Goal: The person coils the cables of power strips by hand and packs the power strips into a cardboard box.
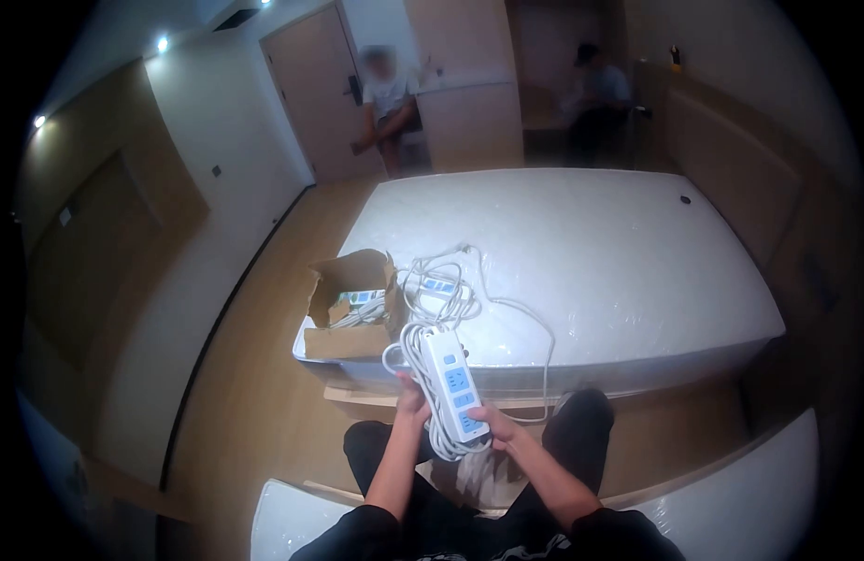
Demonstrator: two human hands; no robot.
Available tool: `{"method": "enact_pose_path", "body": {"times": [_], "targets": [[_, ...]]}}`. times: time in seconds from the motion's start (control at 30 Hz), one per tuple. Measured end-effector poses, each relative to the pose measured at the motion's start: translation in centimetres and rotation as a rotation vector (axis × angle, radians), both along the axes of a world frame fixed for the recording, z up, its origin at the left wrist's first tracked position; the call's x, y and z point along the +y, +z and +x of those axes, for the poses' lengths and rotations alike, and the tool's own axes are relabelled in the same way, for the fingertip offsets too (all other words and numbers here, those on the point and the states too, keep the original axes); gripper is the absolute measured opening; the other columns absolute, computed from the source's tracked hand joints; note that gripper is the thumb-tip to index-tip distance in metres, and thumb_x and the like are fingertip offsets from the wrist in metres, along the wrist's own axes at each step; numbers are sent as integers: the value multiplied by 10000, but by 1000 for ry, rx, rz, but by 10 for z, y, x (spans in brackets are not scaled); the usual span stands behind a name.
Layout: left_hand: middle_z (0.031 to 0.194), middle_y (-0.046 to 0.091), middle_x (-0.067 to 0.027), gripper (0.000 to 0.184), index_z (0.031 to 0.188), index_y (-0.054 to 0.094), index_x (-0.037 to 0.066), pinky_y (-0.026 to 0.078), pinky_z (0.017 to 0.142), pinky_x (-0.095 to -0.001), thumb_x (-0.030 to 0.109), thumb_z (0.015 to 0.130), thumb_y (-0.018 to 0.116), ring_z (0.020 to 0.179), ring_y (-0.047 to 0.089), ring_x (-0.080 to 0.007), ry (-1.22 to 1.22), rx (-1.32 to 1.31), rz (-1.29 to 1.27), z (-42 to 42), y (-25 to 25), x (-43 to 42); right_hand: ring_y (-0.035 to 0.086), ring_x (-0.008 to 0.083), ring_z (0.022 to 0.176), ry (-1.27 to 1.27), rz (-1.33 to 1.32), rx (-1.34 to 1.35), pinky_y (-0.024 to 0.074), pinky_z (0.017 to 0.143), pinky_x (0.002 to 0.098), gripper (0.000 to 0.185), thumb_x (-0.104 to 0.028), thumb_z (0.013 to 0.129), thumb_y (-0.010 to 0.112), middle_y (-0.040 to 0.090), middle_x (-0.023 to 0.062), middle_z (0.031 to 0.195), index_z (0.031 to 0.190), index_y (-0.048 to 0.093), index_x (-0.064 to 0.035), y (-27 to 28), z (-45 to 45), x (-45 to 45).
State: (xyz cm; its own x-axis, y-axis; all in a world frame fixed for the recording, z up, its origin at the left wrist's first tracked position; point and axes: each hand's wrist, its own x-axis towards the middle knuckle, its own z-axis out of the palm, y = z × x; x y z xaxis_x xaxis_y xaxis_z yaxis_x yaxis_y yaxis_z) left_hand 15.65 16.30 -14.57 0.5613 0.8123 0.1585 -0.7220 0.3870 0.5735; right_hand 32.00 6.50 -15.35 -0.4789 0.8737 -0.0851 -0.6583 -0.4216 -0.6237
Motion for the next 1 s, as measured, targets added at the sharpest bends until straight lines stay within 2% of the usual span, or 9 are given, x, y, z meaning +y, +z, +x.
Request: {"method": "enact_pose_path", "body": {"times": [0.13, 0.2, 0.53, 0.73, 0.8, 0.83, 0.93, 0.97, 1.0], "targets": [[1155, 573, -106, 808, 1248, 458, 47, 448, 919, -428, 602, 684, 621, 1043, 559, -258, -1, -188, -77, 13, 28, -15, 614, 209, 940, -22, -27, 153, 509, 815, 322, 574, -289, 768, 618, 589, 133, 1103, 1217, 461, 34, 0, 2, -12], [1130, 591, -106, 736, 1211, 504, 54, 470, 891, -420, 562, 698, 646, 1009, 578, -253, 159, -23, -429, 16, 11, -12, 612, 223, 947, -8, -27, 184, 505, 829, 333, 596, -311, 768, 613, 585, 144, 1111, 1228, 450, 32, -13, 2, -17], [1041, 618, -133, 270, 1109, 543, 23, 519, 832, -377, 149, 870, 533, 939, 619, -228, 19, -36, -282, -17, -14, -6, 604, 233, 959, -25, -77, 228, 502, 829, 340, 604, -316, 774, 582, 575, 150, 1112, 1242, 428, 34, -4, -9, -43], [1239, 498, -174, 708, 1394, 265, 158, 453, 933, -409, 292, 814, 648, 1109, 523, -256, 101, -18, -103, -25, 27, -25, 602, 235, 965, 88, -96, 139, 495, 840, 340, 622, -320, 774, 594, 573, 147, 1124, 1261, 416, 24, -10, -17, -47], [1280, 459, -184, 1038, 1432, 138, 165, 416, 974, -416, 476, 646, 741, 1154, 481, -271, -9, -234, 49, -29, 34, -24, 601, 238, 973, 106, -116, 159, 494, 843, 343, 638, -330, 769, 606, 566, 148, 1142, 1265, 413, 20, -13, -20, -48], [1241, 499, -174, 1181, 1429, 149, 166, 462, 925, -387, 564, 500, 760, 1087, 533, -243, 85, -50, -19, -30, 37, -26, 601, 238, 973, 106, -120, 191, 492, 847, 343, 644, -334, 767, 609, 565, 150, 1145, 1267, 410, 20, -13, -20, -49], [1151, 564, -139, 1181, 1431, 140, 157, 511, 847, -340, 563, 511, 760, 994, 583, -204, 125, 75, -72, -36, 14, -13, 602, 242, 972, 107, -126, 224, 486, 864, 346, 656, -342, 763, 612, 564, 153, 1149, 1270, 409, 20, -20, -24, -51], [962, 599, -105, 581, 1393, 266, 100, 536, 689, -271, 242, 894, 530, 807, 605, -161, 183, 14, -113, -30, 39, -22, 601, 244, 976, 97, -132, 208, 484, 867, 349, 654, -339, 763, 611, 569, 154, 1141, 1270, 409, 22, -22, -26, -50], [962, 599, -105, 581, 1393, 266, 100, 536, 689, -271, 242, 894, 530, 807, 605, -161, 185, 12, -125, -30, 38, -18, 600, 246, 980, 85, -145, 193, 483, 870, 352, 652, -336, 764, 610, 573, 154, 1133, 1269, 410, 24, -25, -27, -52]]}}
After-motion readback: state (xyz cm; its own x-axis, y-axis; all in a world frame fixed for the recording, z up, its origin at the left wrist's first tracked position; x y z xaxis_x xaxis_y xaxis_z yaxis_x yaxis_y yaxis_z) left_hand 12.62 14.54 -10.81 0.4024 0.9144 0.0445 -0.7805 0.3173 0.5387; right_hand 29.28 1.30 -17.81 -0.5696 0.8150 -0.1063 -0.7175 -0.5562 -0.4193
